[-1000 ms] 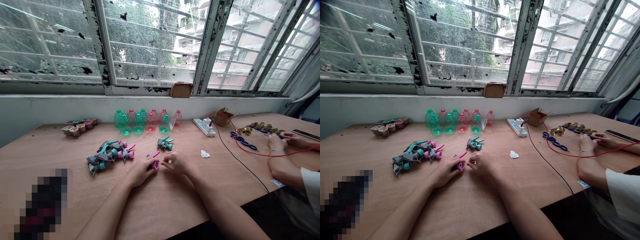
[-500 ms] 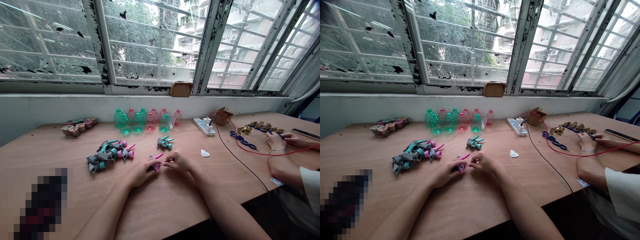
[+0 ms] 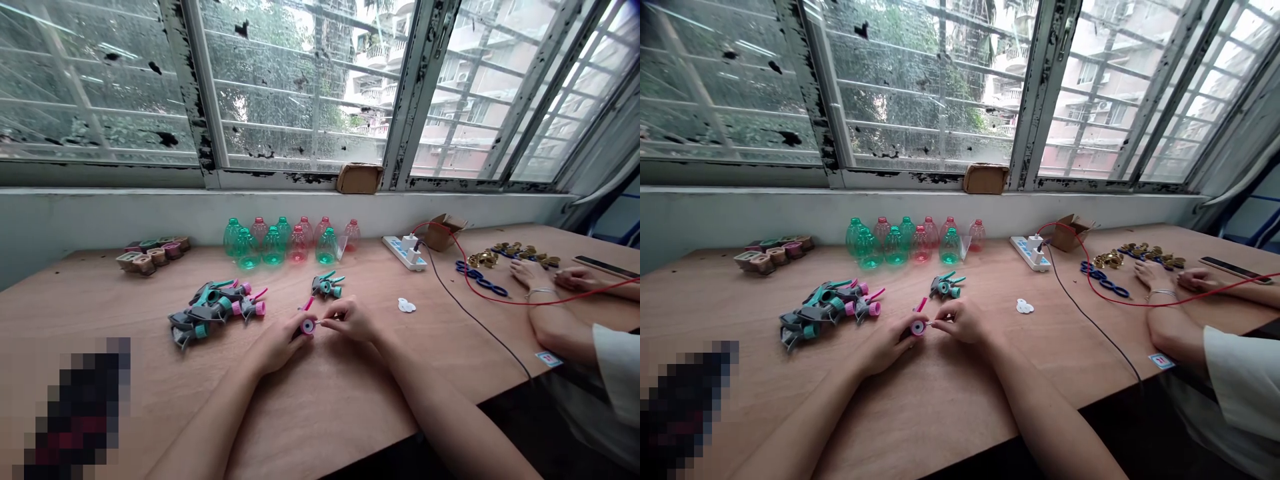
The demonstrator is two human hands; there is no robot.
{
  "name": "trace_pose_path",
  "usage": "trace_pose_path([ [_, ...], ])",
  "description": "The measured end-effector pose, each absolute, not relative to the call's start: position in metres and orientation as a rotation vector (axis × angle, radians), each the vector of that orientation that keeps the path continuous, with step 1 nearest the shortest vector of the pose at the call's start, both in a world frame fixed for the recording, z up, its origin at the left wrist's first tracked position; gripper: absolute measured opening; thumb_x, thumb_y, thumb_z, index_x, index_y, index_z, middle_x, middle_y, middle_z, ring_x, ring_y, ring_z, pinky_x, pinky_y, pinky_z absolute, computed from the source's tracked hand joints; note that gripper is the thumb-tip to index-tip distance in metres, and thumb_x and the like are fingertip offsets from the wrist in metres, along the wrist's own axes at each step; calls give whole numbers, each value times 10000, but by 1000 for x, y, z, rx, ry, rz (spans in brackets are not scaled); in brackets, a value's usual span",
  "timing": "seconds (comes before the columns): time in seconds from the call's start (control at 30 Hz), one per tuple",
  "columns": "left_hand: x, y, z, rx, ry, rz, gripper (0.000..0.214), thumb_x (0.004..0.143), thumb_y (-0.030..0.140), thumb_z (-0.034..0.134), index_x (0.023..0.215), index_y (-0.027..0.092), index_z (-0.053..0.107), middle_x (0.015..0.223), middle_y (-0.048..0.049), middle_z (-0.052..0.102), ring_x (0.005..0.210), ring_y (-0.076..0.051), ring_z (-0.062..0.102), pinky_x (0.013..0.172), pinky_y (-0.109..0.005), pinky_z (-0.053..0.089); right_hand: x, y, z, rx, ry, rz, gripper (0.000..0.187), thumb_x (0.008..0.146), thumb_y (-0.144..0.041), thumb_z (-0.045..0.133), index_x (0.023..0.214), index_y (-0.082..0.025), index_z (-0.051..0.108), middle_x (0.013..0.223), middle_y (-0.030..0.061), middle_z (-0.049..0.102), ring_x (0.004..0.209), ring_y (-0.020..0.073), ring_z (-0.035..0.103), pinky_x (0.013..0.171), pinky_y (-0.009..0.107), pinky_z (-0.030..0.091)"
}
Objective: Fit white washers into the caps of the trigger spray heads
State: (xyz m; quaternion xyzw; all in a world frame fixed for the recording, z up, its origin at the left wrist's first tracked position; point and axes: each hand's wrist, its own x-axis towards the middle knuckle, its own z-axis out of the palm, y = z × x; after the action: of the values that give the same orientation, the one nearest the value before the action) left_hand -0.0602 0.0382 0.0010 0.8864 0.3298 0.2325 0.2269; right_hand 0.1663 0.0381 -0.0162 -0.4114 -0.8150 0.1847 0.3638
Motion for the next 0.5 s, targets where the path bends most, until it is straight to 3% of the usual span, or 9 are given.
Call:
trace_pose_path([
  [0.5, -57, 35, 5, 2408, 872, 663, 365, 884, 260, 479, 1246, 249, 524, 1175, -51, 625, 1049, -207, 578, 912, -319, 449, 160, 38, -18, -1044, -1891, 705, 315, 799, -451, 654, 837, -152, 746, 650, 19, 654, 524, 91, 462, 486, 210, 340],
])
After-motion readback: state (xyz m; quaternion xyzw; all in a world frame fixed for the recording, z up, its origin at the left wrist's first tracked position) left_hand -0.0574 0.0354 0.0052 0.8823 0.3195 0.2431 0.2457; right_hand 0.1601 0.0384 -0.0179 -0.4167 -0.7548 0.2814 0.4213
